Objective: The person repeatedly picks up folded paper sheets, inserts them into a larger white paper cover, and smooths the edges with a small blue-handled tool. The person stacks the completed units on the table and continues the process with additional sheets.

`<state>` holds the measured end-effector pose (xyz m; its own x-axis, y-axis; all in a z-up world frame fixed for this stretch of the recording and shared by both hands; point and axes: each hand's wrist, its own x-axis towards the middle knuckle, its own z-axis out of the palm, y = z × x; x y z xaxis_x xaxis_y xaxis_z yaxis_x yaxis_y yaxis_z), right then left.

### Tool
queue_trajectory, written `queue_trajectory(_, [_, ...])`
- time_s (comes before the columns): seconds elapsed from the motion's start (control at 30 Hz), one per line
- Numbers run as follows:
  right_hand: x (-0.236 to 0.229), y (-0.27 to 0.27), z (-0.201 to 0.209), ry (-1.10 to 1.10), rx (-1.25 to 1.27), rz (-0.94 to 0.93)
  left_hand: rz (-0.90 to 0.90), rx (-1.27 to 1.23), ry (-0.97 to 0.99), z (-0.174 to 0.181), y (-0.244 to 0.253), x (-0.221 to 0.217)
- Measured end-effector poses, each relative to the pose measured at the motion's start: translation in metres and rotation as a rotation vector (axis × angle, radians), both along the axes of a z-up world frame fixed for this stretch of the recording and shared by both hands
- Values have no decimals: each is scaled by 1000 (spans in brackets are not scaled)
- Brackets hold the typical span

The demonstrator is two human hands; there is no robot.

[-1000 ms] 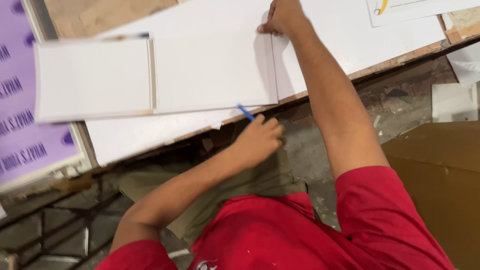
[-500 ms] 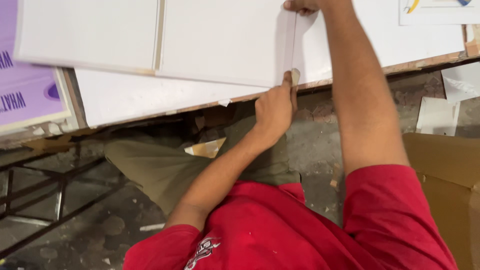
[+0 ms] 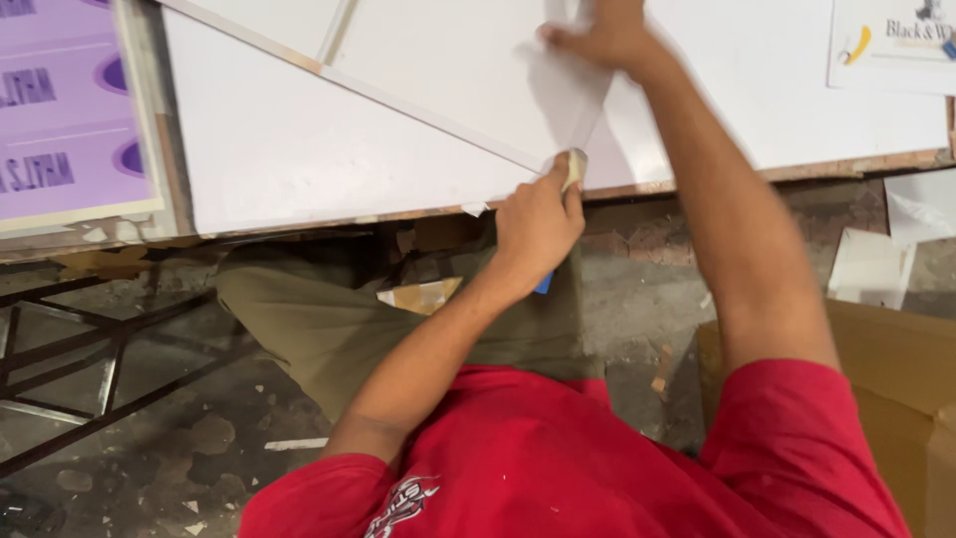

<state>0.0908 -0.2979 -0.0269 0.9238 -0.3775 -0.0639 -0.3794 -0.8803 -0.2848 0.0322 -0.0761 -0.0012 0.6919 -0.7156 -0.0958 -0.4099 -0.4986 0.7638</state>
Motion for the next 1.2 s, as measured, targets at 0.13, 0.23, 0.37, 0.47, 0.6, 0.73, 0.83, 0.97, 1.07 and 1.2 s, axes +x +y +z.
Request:
queue_trajectory(0.13, [-7, 34, -7, -186, -33, -47, -41, 30, 1, 2, 0, 11])
queue_trajectory(0.23, [-5, 36, -20, -211, -66, -5, -53, 26, -28, -8, 7, 17])
queue_trajectory(0.37, [-20, 23, -23, -256, -68, 26, -64, 66, -95, -12, 2, 10])
queue_trajectory(0.47, [-3, 36, -16, -289, -99, 55, -91, 131, -69, -4, 6, 19])
queue_trajectory(0.6, [-5, 42, -12, -244, -106, 50, -43, 3, -111, -2, 20, 38])
queue_trajectory(0.73, [-11, 32, -26, -210, -131, 55, 156, 81, -186, -23, 36, 99])
queue_trajectory(0.83, [4, 28, -29, -176, -148, 49, 265, 224, -377, -35, 50, 164])
queue_trajectory(0.97, [-5, 31, -23, -156, -151, 31, 386, 306, -577, -44, 67, 233])
queue_trajectory(1.07, [0, 38, -19, -143, -148, 12, 421, 290, -832, -46, 73, 256])
queue_trajectory(1.2, [1, 37, -19, -115, -171, 2, 221, 346, -1003, -59, 52, 241])
